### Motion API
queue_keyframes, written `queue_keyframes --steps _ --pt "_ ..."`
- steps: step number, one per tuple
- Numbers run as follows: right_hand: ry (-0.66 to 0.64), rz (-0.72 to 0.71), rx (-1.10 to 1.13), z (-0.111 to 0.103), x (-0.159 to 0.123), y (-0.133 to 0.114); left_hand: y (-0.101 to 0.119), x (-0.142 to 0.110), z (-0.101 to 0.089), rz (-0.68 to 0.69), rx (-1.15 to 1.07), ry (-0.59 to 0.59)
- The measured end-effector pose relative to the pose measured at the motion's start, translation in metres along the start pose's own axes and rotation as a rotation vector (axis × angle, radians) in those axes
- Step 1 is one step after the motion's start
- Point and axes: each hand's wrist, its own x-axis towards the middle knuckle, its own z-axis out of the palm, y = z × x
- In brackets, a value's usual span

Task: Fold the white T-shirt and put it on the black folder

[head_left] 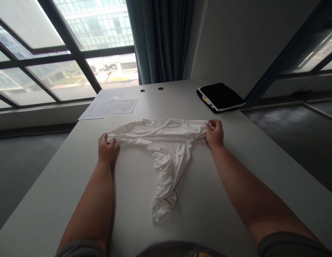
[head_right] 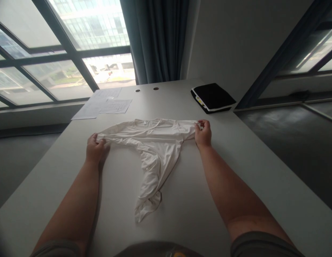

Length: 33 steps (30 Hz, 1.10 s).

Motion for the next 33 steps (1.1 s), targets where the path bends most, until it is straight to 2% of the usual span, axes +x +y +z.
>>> queue_keyframes --steps 5,11,17,20,25,30,33 --pt "-0.011 -0.001 -0.069 -0.001 0.001 0.001 0.005 -0.003 0.001 -0.065 -0.09 -0.012" --pt "-0.031 0.069 -0.084 0.0 0.002 0.007 0.004 -0.002 -0.005 -0.148 -0.049 0.01" --pt "0.004 0.108 -0.115 0.003 0.006 0.018 0.004 0.004 -0.005 -0.067 0.206 -0.007" --pt "0.0 0.115 -0.148 0.003 0.005 0.018 0.007 0.005 -0.005 -0.079 0.331 -0.025" --pt "-0.029 0.03 -0.239 0.002 0.004 0.009 0.016 0.003 -0.008 -0.188 0.454 -0.09" --pt "-0.007 -0.244 -0.374 -0.004 0.002 -0.013 0.019 0.001 -0.007 -0.285 0.505 -0.085" --pt "-0.169 -0.358 -0.421 -0.003 -0.006 -0.028 0.012 0.004 -0.005 -0.248 0.443 -0.109"
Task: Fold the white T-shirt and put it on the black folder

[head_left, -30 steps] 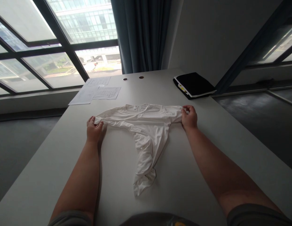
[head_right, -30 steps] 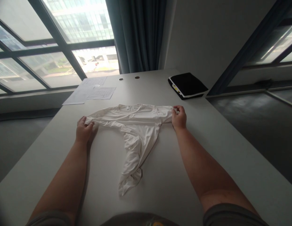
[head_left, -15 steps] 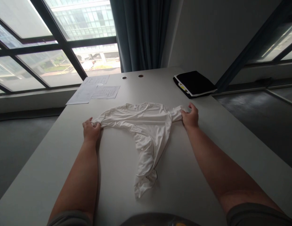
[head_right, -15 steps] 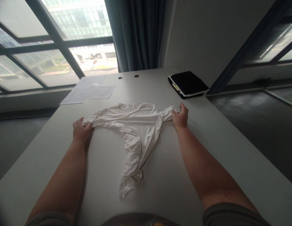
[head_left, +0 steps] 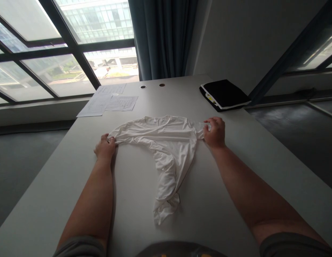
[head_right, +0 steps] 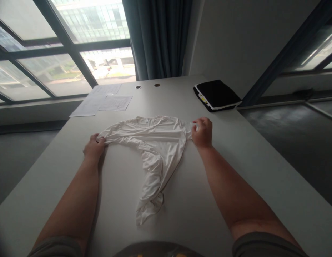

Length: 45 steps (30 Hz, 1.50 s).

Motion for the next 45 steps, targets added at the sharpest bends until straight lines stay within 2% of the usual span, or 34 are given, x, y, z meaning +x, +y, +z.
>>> queue_keyframes --steps 4,7,10,12,16,18,21,23,25,28,30,35,39,42,45 --pt "-0.362 -0.123 -0.011 0.011 -0.009 -0.01 -0.008 0.009 0.009 0.157 -0.157 -0.012" --pt "-0.491 -0.171 -0.051 0.021 -0.013 -0.007 -0.011 0.012 0.014 0.239 -0.273 0.025" --pt "-0.492 -0.176 -0.047 0.024 -0.013 -0.001 -0.012 0.014 0.016 0.259 -0.354 0.119" --pt "-0.498 -0.171 -0.04 0.022 -0.012 0.0 -0.012 0.014 0.015 0.215 -0.356 0.162" --pt "-0.503 -0.165 -0.036 0.02 -0.011 -0.001 -0.011 0.013 0.013 0.133 -0.296 0.115" --pt "-0.502 -0.17 -0.034 0.02 -0.012 -0.002 -0.007 0.008 0.009 0.151 -0.245 0.121" --pt "-0.496 -0.174 -0.035 0.021 -0.012 -0.001 0.005 -0.003 0.001 0.206 -0.131 0.202" --pt "-0.495 -0.175 -0.039 0.023 -0.013 0.001 0.016 -0.012 -0.003 0.281 -0.069 0.226" --pt "-0.501 -0.177 -0.04 0.025 -0.013 0.002 0.027 -0.021 -0.003 0.4 -0.039 0.162" --pt "-0.511 -0.178 -0.041 0.023 -0.011 0.002 0.039 -0.031 0.005 0.592 -0.023 -0.073" --pt "-0.506 -0.182 -0.067 0.017 -0.01 -0.004 0.044 -0.036 0.013 0.66 -0.014 -0.178" --pt "-0.41 -0.219 -0.142 0.002 -0.023 -0.047 0.048 -0.044 0.026 0.651 0.034 -0.197" --pt "-0.599 -0.205 -0.163 0.008 -0.047 -0.08 0.047 -0.048 0.028 0.617 0.085 -0.232" --pt "-0.684 -0.18 -0.18 0.021 -0.049 -0.08 0.047 -0.045 0.03 0.602 0.083 -0.239" --pt "-0.704 -0.166 -0.169 0.035 -0.035 -0.064 0.051 -0.032 0.035 0.577 0.07 -0.218"
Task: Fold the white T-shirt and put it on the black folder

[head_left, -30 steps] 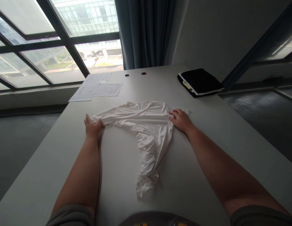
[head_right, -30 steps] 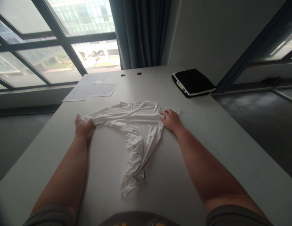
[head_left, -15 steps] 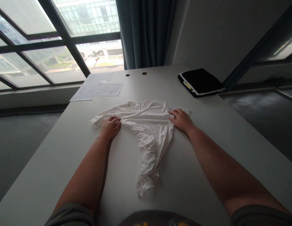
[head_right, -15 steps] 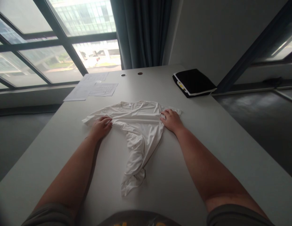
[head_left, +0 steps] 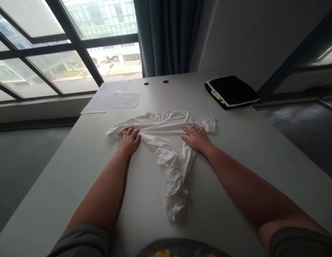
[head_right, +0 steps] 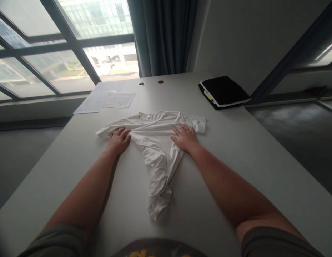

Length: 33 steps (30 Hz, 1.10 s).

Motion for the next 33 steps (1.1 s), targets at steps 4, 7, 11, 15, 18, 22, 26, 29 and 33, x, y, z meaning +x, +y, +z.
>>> queue_keyframes --steps 4,7,11,15,18,22,26,29,33 --pt "0.0 -0.01 0.021 0.0 0.033 0.021 -0.006 0.032 0.002 -0.008 -0.04 0.054" --pt "0.0 -0.034 0.037 -0.003 0.058 0.028 -0.008 0.056 0.004 -0.025 -0.066 0.082" --pt "0.005 -0.016 0.062 -0.006 0.086 0.031 -0.006 0.072 0.005 -0.072 -0.063 0.106" --pt "0.053 0.022 0.072 -0.005 0.097 0.03 -0.001 0.074 0.003 -0.154 -0.016 0.195" --pt "0.205 0.03 0.074 -0.006 0.088 0.028 0.003 0.066 0.001 -0.205 0.025 0.273" --pt "0.356 0.003 0.183 -0.011 0.048 0.019 0.016 0.033 -0.001 -0.16 0.001 0.225" --pt "0.371 -0.163 0.363 -0.02 -0.01 0.0 0.04 -0.021 -0.004 0.192 -0.137 0.032" --pt "0.293 -0.339 0.451 -0.03 -0.053 -0.018 0.062 -0.063 -0.009 0.504 -0.218 -0.135" --pt "0.134 -0.486 0.461 -0.038 -0.096 -0.035 0.087 -0.103 -0.015 0.664 -0.214 -0.211"
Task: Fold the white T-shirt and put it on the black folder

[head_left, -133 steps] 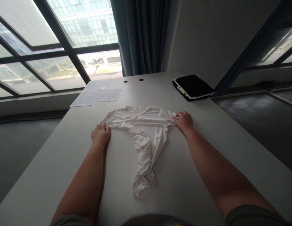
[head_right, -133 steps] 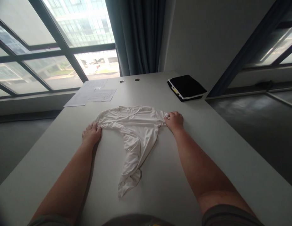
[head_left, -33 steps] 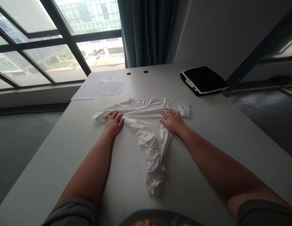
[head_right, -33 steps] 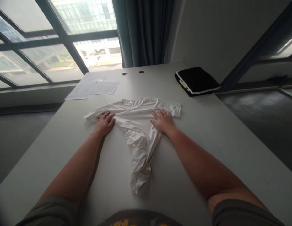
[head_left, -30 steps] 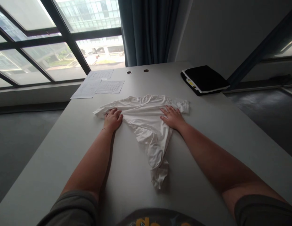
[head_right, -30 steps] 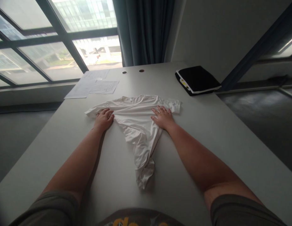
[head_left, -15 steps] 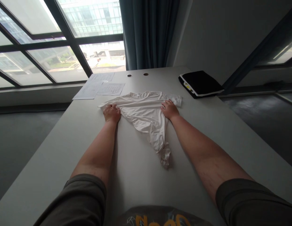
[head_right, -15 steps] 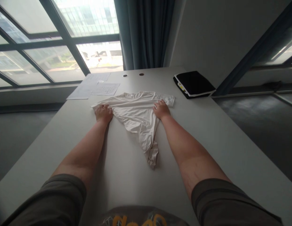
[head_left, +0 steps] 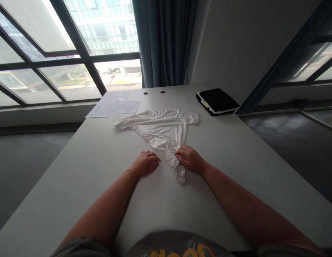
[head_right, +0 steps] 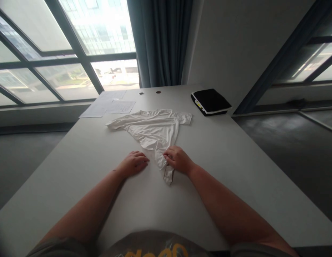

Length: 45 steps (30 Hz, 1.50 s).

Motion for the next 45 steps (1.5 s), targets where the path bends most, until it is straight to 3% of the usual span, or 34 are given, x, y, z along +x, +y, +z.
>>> queue_keyframes --steps 6,13,16,20,22,24,29,32,35,39,45 --pt "-0.063 0.053 0.002 0.011 -0.018 -0.024 0.023 -0.002 0.015 -0.02 -0.003 -0.028" --pt "0.179 0.406 0.065 0.029 -0.011 -0.046 0.025 0.01 0.036 0.019 -0.27 0.079" --pt "0.347 0.607 0.335 0.034 0.0 -0.039 0.039 0.017 0.047 -0.036 -0.434 0.179" --pt "0.626 0.82 0.975 0.047 0.017 -0.03 0.072 0.022 0.065 -0.322 -0.635 0.342" --pt "0.655 0.808 1.124 0.053 0.02 -0.029 0.085 0.021 0.072 -0.375 -0.602 0.355" --pt "0.608 0.767 1.114 0.053 0.018 -0.027 0.089 0.019 0.073 -0.371 -0.499 0.364" --pt "0.48 0.661 0.783 0.041 0.008 -0.024 0.064 0.017 0.054 -0.352 -0.396 0.425" --pt "0.44 0.598 0.645 0.038 0.006 -0.026 0.049 0.016 0.047 -0.367 -0.326 0.393" --pt "0.402 0.568 0.565 0.04 0.006 -0.027 0.047 0.016 0.047 -0.405 -0.266 0.332" --pt "0.391 0.551 0.565 0.042 0.005 -0.027 0.054 0.017 0.051 -0.361 -0.313 0.23" --pt "0.43 0.553 0.543 0.038 0.004 -0.029 0.053 0.018 0.05 -0.409 -0.431 0.315"
